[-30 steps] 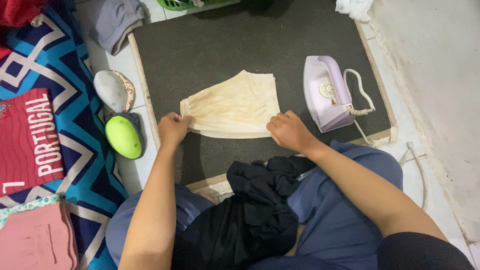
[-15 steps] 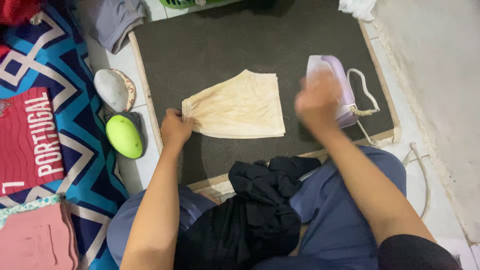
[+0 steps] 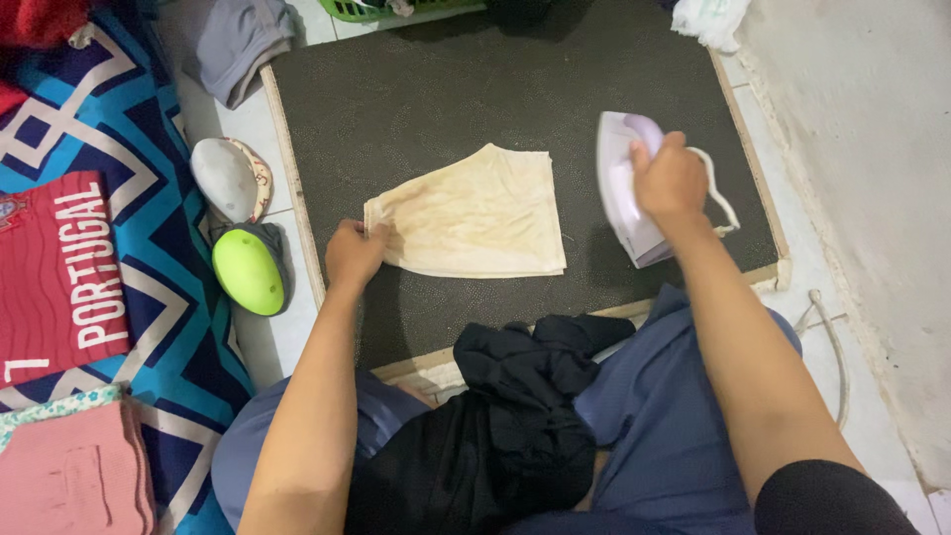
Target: The person irons a red soccer jersey, a beige pair of shorts, and a blue striped shirt on a small black board placed on the floor. They smooth the fabric with their hands, use a white electric iron to press the items, and fold them neatly after ironing.
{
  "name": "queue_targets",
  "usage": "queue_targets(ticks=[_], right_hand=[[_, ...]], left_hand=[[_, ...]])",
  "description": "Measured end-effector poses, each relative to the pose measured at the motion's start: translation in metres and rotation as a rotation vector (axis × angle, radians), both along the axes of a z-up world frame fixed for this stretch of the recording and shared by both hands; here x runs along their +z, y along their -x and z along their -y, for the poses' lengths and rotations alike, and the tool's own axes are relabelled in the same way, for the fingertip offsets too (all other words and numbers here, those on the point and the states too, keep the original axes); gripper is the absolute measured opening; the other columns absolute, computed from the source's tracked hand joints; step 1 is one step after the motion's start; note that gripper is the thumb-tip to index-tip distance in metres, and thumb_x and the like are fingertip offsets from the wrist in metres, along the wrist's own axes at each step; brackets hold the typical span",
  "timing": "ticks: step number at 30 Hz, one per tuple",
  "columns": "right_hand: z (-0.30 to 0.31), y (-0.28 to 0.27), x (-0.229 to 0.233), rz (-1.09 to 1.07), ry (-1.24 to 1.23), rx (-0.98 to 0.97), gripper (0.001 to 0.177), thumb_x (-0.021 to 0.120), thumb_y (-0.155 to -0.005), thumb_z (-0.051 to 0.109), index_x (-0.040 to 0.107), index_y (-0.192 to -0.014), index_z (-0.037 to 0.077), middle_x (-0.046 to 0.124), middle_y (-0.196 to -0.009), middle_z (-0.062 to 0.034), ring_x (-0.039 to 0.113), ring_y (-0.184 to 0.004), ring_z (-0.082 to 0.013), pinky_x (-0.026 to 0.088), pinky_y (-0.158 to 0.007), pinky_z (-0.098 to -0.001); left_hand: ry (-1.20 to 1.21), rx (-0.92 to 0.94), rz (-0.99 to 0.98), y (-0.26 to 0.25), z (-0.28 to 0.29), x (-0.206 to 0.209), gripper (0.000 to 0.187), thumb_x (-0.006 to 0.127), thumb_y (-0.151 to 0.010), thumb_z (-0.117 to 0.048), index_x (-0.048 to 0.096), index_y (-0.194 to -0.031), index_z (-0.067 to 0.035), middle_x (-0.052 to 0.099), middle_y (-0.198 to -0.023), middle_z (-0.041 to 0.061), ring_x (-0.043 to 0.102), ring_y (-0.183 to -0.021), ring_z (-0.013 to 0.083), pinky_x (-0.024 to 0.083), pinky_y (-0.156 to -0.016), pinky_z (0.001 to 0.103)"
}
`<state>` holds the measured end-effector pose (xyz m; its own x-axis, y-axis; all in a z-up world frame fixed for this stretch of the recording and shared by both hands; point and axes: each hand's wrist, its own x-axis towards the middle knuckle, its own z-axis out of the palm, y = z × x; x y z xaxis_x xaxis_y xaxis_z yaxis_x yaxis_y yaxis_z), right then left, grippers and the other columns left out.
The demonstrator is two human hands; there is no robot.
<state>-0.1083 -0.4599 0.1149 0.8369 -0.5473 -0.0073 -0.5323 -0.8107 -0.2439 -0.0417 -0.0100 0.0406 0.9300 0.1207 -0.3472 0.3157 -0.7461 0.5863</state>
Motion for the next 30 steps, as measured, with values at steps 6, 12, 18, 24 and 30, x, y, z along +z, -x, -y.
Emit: queue_targets(ticks=[6, 12, 18, 24, 30], right_hand=[[-0.088, -0.004, 0.036, -0.029, 0.137, 0.558, 0.068, 0.071, -0.083, 0.07, 0.071, -0.098, 0.004, 0.071, -0.07, -0.0169, 0.07, -0.06, -0.0306, 0.056, -0.057, -0.0451], [-0.165, -0.036, 0.019, -0.035, 0.048, 0.876, 0.067, 0.072, -0.082, 0.07, 0.071, -0.092, 0.003, 0.069, -0.067, -0.0136, 0.07, -0.06, -0.0278, 0.056, -0.055, -0.0426], [-0.178, -0.049, 0.004, -0.082, -0.015, 0.857, 0.059, 0.074, -0.082, 0.063, 0.075, -0.084, 0.004, 0.071, -0.069, -0.0153, 0.071, -0.063, -0.0293, 0.056, -0.058, -0.0441], [-0.184, 0.014, 0.005, -0.05, 0.084, 0.928, 0.062, 0.072, -0.078, 0.067, 0.076, -0.084, 0.006, 0.069, -0.061, -0.0156, 0.069, -0.056, -0.0301, 0.056, -0.054, -0.0421], [-0.191, -0.042, 0.002, -0.005, 0.073, 0.686, 0.054, 0.069, -0.086, 0.056, 0.075, -0.083, 0.002, 0.07, -0.064, -0.0143, 0.069, -0.054, -0.0276, 0.055, -0.051, -0.0414]], left_hand=[[-0.1, -0.134, 0.065, -0.003, 0.001, -0.01, 0.056, 0.074, -0.087, -0.045, 0.069, -0.117, 0.002, 0.069, -0.118, 0.026, 0.068, -0.109, 0.0404, 0.053, -0.094, 0.048], [0.002, -0.124, 0.055, -0.001, -0.001, -0.011, 0.049, 0.072, -0.087, -0.04, 0.071, -0.115, 0.0, 0.073, -0.109, 0.024, 0.072, -0.102, 0.0385, 0.054, -0.092, 0.047], [0.087, -0.077, 0.002, -0.006, 0.0, -0.015, 0.052, 0.073, -0.086, -0.04, 0.067, -0.117, 0.001, 0.074, -0.104, 0.023, 0.073, -0.097, 0.035, 0.054, -0.088, 0.044], [0.135, -0.057, -0.034, -0.01, 0.0, -0.006, 0.044, 0.07, -0.088, -0.039, 0.073, -0.111, -0.001, 0.076, -0.105, 0.02, 0.073, -0.098, 0.0329, 0.053, -0.089, 0.042], [0.243, -0.004, -0.032, 0.005, 0.002, 0.004, 0.044, 0.071, -0.085, -0.036, 0.072, -0.115, -0.003, 0.075, -0.105, 0.018, 0.073, -0.098, 0.0299, 0.052, -0.088, 0.04]])
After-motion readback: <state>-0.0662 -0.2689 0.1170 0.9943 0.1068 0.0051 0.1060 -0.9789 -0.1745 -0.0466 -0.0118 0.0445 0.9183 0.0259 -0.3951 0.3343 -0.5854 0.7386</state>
